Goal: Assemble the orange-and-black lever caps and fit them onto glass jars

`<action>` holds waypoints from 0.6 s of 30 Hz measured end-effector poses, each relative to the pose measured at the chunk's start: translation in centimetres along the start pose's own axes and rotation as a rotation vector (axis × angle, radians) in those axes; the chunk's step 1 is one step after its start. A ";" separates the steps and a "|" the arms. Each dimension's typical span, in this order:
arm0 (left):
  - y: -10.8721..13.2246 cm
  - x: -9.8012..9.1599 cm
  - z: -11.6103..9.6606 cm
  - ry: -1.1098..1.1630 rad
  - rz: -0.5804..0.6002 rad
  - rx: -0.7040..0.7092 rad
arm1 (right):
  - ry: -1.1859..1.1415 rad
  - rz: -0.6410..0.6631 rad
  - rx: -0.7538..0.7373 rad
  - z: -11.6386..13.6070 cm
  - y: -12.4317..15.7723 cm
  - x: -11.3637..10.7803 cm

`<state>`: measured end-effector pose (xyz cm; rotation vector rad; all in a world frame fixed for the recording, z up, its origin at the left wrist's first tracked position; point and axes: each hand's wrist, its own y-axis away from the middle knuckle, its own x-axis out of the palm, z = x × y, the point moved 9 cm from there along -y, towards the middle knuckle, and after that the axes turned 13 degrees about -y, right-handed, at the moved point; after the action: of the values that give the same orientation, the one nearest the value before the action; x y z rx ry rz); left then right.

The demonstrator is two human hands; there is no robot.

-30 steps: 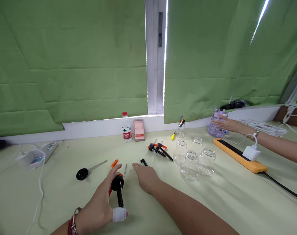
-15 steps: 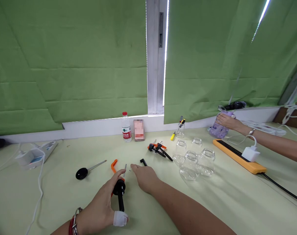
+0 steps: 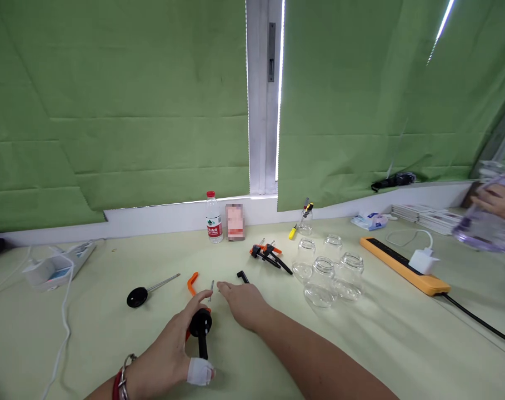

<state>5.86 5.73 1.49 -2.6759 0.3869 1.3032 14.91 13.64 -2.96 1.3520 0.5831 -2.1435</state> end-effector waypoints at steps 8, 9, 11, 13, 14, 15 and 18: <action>0.2 0.6 0.6 0.340 0.210 -0.064 | -0.190 -0.101 0.081 -1.1 0.7 -1.0; 0.3 0.8 0.8 0.400 0.237 -0.086 | -0.233 -0.109 0.081 -1.2 0.8 -1.1; 0.5 1.2 1.1 0.502 0.283 -0.124 | -0.316 -0.105 0.085 -1.4 1.0 -1.0; 0.8 1.4 1.2 0.576 0.310 -0.149 | -0.384 -0.108 0.090 -1.6 1.2 -1.1; 0.9 1.5 1.2 0.603 0.320 -0.163 | -0.405 -0.116 0.089 -1.7 1.2 -1.2; 1.1 1.5 1.2 0.619 0.331 -0.176 | -0.415 -0.128 0.087 -1.7 1.3 -1.3; 1.3 1.6 1.1 0.630 0.343 -0.216 | -0.407 -0.143 0.081 -1.6 1.3 -1.6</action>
<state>5.58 4.50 -0.48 -3.2743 0.8465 0.5354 17.37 13.99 -2.25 0.8918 0.4427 -2.4899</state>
